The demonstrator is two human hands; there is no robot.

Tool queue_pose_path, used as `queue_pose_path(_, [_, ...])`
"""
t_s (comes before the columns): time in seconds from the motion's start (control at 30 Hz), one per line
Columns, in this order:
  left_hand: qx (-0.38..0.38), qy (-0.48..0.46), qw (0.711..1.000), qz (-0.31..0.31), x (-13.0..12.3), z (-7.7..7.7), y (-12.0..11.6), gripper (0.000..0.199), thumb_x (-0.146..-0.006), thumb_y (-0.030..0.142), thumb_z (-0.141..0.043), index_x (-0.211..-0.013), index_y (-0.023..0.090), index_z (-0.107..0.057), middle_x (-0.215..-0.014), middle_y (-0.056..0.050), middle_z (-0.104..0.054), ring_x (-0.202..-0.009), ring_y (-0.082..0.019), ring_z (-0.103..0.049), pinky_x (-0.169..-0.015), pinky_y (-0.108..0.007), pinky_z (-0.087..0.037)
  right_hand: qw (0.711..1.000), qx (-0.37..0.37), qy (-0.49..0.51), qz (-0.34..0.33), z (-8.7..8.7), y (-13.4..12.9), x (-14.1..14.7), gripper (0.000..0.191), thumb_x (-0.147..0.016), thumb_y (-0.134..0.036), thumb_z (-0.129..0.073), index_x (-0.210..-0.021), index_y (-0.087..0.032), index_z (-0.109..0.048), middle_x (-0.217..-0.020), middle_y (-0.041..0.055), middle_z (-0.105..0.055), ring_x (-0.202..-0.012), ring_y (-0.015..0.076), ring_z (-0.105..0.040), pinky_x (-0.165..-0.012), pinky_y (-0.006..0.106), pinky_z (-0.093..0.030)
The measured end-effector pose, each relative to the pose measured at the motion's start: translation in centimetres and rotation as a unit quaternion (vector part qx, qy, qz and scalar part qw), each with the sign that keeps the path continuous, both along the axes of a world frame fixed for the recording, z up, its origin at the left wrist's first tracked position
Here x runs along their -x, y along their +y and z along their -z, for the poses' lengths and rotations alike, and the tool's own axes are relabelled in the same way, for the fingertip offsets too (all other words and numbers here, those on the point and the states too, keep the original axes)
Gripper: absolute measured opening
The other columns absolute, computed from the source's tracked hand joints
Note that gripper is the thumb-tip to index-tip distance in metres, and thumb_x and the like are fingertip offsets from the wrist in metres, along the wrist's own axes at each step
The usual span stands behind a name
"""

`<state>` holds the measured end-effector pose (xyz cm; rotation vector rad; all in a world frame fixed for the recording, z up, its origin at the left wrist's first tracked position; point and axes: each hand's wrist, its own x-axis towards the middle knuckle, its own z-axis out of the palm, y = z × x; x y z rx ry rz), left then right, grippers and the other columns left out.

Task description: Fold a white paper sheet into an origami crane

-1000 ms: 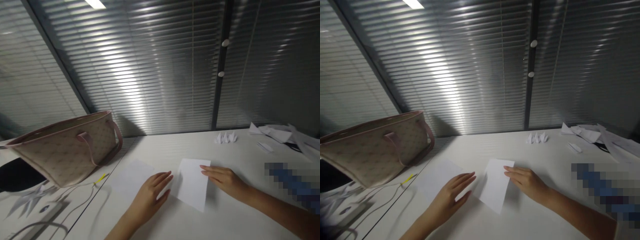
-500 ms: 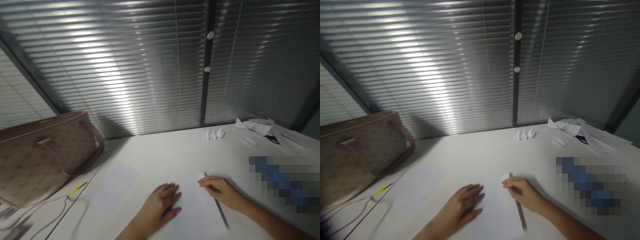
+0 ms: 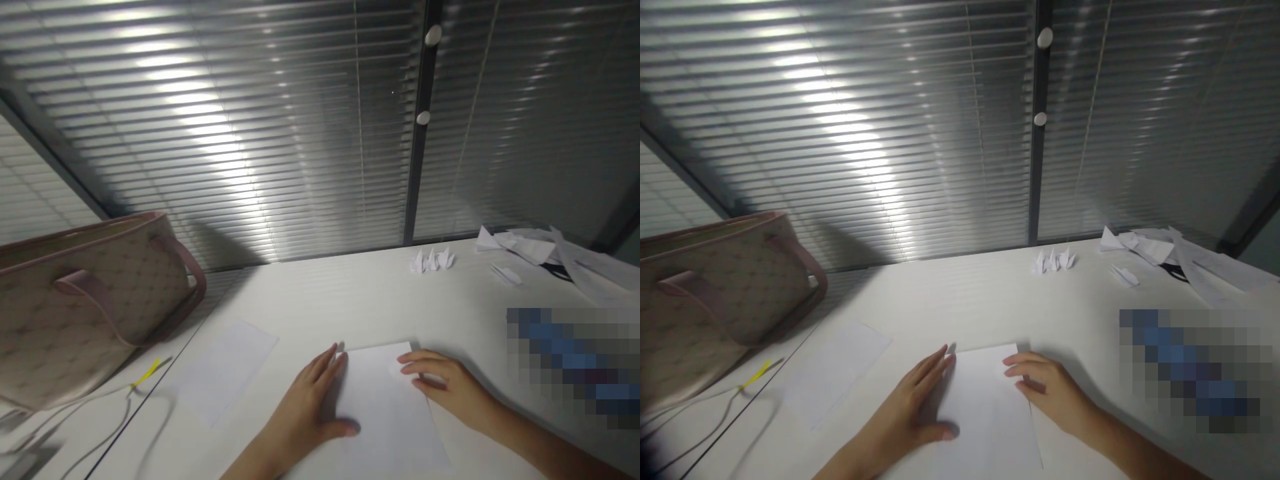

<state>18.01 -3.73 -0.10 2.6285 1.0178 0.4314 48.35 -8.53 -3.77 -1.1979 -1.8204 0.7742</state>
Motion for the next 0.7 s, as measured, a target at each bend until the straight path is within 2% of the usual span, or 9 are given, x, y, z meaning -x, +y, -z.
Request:
queue_pose_path(0.1, [0.009,-0.015,1.0,-0.019,0.0,0.5,0.0,0.106,-0.064,0.046,-0.081,-0.148,0.028,-0.02,-0.144,-0.017,-0.04,-0.127,-0.034,-0.046,-0.1,-0.049,-0.045,1.0,0.002,-0.001,0.014,0.2,0.2,-0.2,0.018,-0.086,-0.024,-0.056,-0.097,-0.023,-0.07,-0.115,0.0089,-0.066,-0.107,0.0222,-0.062,-0.091,0.035,-0.052])
queue_pose_path(0.17, [0.009,-0.02,1.0,-0.02,-0.2,0.6,0.0,0.098,-0.067,0.04,-0.08,-0.147,0.031,-0.024,-0.143,-0.015,-0.042,-0.126,-0.032,-0.048,-0.099,-0.047,-0.047,1.0,0.004,-0.008,0.021,0.2,0.2,-0.3,0.018,-0.086,-0.026,-0.057,-0.099,-0.023,-0.07,-0.114,0.0094,-0.066,-0.099,0.0213,-0.065,-0.081,0.032,-0.056])
queue_pose_path(0.23, [0.002,-0.021,1.0,-0.014,-0.4,0.4,0.1,0.075,-0.078,0.032,-0.072,-0.143,0.033,-0.034,-0.145,-0.013,-0.04,-0.128,-0.031,-0.045,-0.1,-0.047,-0.047,0.999,0.005,-0.024,0.025,0.0,0.2,-0.4,0.017,-0.084,-0.029,-0.061,-0.097,-0.024,-0.071,-0.107,0.0088,-0.068,-0.089,0.0207,-0.067,-0.07,0.031,-0.058])
queue_pose_path(0.27, [-0.001,-0.019,1.0,-0.005,-0.5,0.3,0.2,0.06,-0.084,0.028,-0.065,-0.139,0.033,-0.041,-0.145,-0.012,-0.04,-0.129,-0.03,-0.044,-0.1,-0.047,-0.046,0.999,0.003,-0.035,0.024,-0.1,0.1,-0.4,0.016,-0.082,-0.029,-0.063,-0.095,-0.024,-0.071,-0.101,0.008,-0.069,-0.086,0.0208,-0.066,-0.069,0.032,-0.057])
queue_pose_path(0.3, [-0.004,-0.015,1.0,0.01,-0.6,0.2,0.2,0.046,-0.089,0.024,-0.057,-0.133,0.033,-0.048,-0.143,-0.009,-0.043,-0.128,-0.028,-0.045,-0.101,-0.045,-0.045,0.999,0.0,-0.046,0.022,-0.3,0.0,-0.5,0.015,-0.08,-0.03,-0.067,-0.093,-0.025,-0.072,-0.096,0.0072,-0.069,-0.085,0.0215,-0.065,-0.071,0.033,-0.057])
queue_pose_path(0.37, [-0.005,-0.003,0.999,0.048,-0.7,-0.3,0.1,0.033,-0.094,0.022,-0.047,-0.124,0.033,-0.058,-0.135,-0.005,-0.054,-0.124,-0.023,-0.05,-0.102,-0.04,-0.045,0.998,-0.006,-0.066,0.015,-0.7,-0.3,-0.7,0.017,-0.075,-0.03,-0.072,-0.092,-0.027,-0.073,-0.093,0.0065,-0.069,-0.092,0.024,-0.063,-0.081,0.039,-0.054])
queue_pose_path(0.43, [-0.001,0.011,0.996,0.083,-0.9,-1.0,-0.2,0.031,-0.095,0.026,-0.047,-0.123,0.032,-0.06,-0.126,-0.003,-0.061,-0.119,-0.021,-0.054,-0.102,-0.036,-0.045,0.996,-0.012,-0.086,0.009,-0.9,-0.6,-0.9,0.026,-0.074,-0.032,-0.074,-0.099,-0.029,-0.072,-0.103,0.007,-0.069,-0.101,0.0262,-0.059,-0.09,0.043,-0.049])
queue_pose_path(0.57, [0.003,0.03,0.994,0.106,-1.3,-2.9,-0.9,0.036,-0.091,0.035,-0.054,-0.125,0.024,-0.058,-0.124,-0.007,-0.061,-0.117,-0.025,-0.055,-0.102,-0.038,-0.045,0.988,-0.016,-0.153,-0.007,-0.8,-0.6,-1.1,0.046,-0.075,-0.036,-0.073,-0.12,-0.033,-0.063,-0.131,0.0041,-0.058,-0.122,0.0277,-0.049,-0.104,0.047,-0.038])
queue_pose_path(0.7, [0.018,0.061,0.989,0.137,-1.6,-4.3,-1.4,0.035,-0.088,0.035,-0.058,-0.121,0.023,-0.062,-0.108,-0.008,-0.066,-0.11,-0.025,-0.059,-0.106,-0.04,-0.041,0.982,-0.022,-0.186,0.007,-0.8,-0.5,-1.2,0.041,-0.082,-0.037,-0.065,-0.123,-0.033,-0.061,-0.135,0.003,-0.055,-0.125,0.0265,-0.047,-0.106,0.047,-0.037])
